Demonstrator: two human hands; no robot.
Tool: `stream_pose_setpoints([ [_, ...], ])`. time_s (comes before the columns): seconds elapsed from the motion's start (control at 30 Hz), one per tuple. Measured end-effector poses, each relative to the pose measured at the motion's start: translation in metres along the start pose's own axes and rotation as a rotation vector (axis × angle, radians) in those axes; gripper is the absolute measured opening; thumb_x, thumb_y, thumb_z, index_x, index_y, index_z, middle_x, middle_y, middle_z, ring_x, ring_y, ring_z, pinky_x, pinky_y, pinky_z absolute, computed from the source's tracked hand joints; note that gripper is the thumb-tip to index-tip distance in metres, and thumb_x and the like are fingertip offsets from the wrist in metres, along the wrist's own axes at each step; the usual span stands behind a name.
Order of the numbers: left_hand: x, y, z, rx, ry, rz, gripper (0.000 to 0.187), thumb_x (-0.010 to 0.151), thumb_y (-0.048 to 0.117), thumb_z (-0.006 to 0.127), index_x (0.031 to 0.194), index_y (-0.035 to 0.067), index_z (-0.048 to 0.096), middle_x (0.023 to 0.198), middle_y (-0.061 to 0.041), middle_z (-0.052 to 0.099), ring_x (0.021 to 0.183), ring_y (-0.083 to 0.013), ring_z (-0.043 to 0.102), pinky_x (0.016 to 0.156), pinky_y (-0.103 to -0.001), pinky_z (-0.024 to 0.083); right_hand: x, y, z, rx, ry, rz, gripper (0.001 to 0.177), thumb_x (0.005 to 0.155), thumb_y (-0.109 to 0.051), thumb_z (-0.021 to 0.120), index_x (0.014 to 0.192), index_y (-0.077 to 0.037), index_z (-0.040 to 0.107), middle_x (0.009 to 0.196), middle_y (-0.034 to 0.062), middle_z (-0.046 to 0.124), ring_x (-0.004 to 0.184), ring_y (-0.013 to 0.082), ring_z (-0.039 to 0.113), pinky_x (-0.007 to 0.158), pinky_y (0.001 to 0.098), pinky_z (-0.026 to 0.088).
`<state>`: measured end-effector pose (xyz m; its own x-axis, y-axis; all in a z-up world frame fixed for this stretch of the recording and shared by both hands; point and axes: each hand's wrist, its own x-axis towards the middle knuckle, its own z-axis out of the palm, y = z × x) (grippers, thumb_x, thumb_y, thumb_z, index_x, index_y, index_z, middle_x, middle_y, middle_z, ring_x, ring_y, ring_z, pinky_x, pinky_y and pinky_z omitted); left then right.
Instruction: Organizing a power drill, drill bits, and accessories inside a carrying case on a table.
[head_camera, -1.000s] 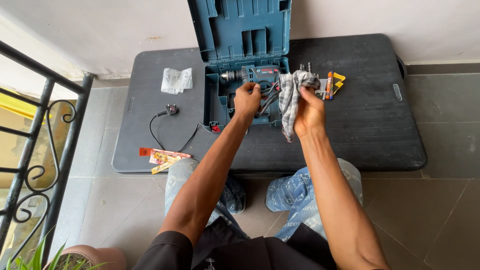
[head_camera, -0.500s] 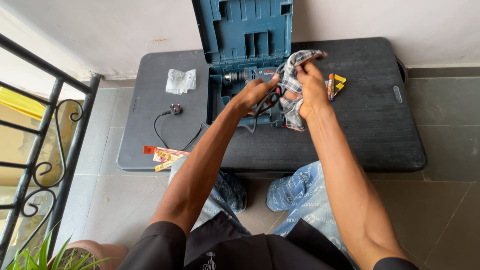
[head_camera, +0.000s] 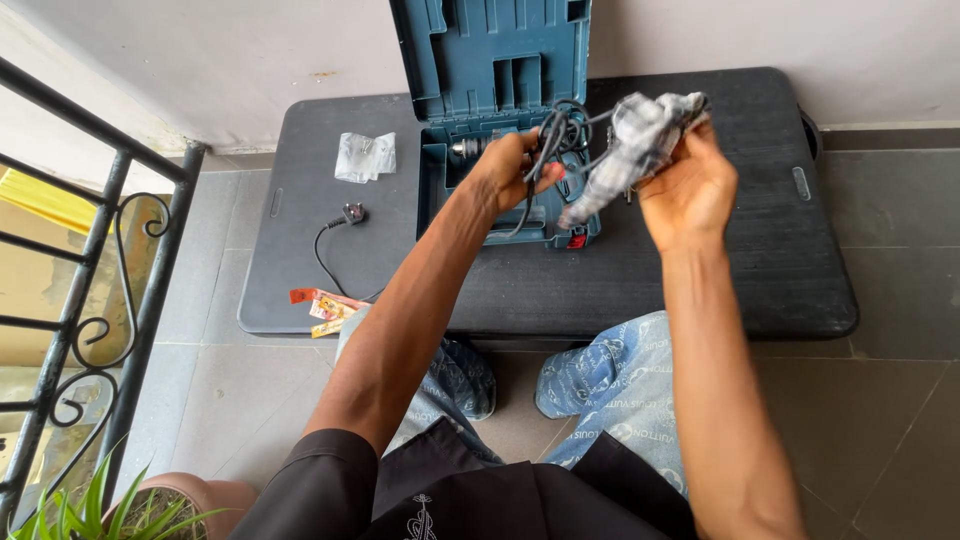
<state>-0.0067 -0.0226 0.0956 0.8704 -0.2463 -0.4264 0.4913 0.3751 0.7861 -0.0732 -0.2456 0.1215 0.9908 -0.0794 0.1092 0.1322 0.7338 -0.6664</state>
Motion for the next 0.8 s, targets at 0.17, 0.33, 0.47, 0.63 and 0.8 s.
stream_pose_setpoints([
  [0.17,0.019,0.007,0.015,-0.182,-0.037,0.017,0.031,0.106,0.026,0.045,0.106,-0.001,0.061,0.081,-0.008,0.061,0.072,-0.0169,0.067,0.071,-0.032,0.063,-0.020,0.030,0.003,0.238,0.114,0.087,0.034,0.097,-0.019,0.044,0.126,-0.008,0.060,0.122,0.0096,0.070,0.108,0.0224,0.071,0.095,0.0427,0.061],
  [0.33,0.039,0.008,0.029,-0.197,-0.011,0.050,0.030,0.105,0.025,0.045,0.104,-0.001,0.059,0.086,-0.011,0.060,0.074,-0.0171,0.063,0.068,-0.033,0.061,-0.030,0.098,-0.018,-0.071,0.184,0.045,0.029,0.105,-0.012,0.056,0.132,-0.003,0.064,0.124,0.0107,0.068,0.107,0.0216,0.065,0.093,0.0381,0.054],
  [0.47,0.039,0.014,0.048,-0.223,0.085,0.072,0.028,0.106,0.021,0.044,0.104,-0.003,0.057,0.089,-0.014,0.058,0.071,-0.0194,0.062,0.058,-0.035,0.059,-0.041,0.098,0.021,0.225,0.124,0.172,0.030,0.096,-0.008,0.054,0.123,-0.010,0.065,0.116,-0.0007,0.069,0.106,0.0138,0.067,0.093,0.0316,0.055],
  [0.63,0.080,0.013,0.047,-0.270,0.217,0.163,0.022,0.102,0.018,0.047,0.095,-0.002,0.052,0.081,-0.013,0.054,0.060,-0.0225,0.058,0.048,-0.039,0.044,-0.008,0.139,-0.003,-0.099,0.055,0.047,0.016,0.107,-0.013,0.054,0.112,-0.003,0.065,0.104,0.0020,0.066,0.093,0.0114,0.062,0.085,0.0299,0.051],
  [0.8,0.112,0.015,0.060,-0.195,0.299,0.261,0.017,0.092,0.010,0.050,0.082,-0.002,0.057,0.069,-0.009,0.051,0.051,-0.0175,0.044,0.041,-0.038,0.034,-0.005,0.146,0.005,-0.581,0.076,-0.099,0.036,0.114,-0.033,0.043,0.107,-0.004,0.064,0.091,0.0012,0.056,0.080,0.0105,0.052,0.074,0.0329,0.045],
])
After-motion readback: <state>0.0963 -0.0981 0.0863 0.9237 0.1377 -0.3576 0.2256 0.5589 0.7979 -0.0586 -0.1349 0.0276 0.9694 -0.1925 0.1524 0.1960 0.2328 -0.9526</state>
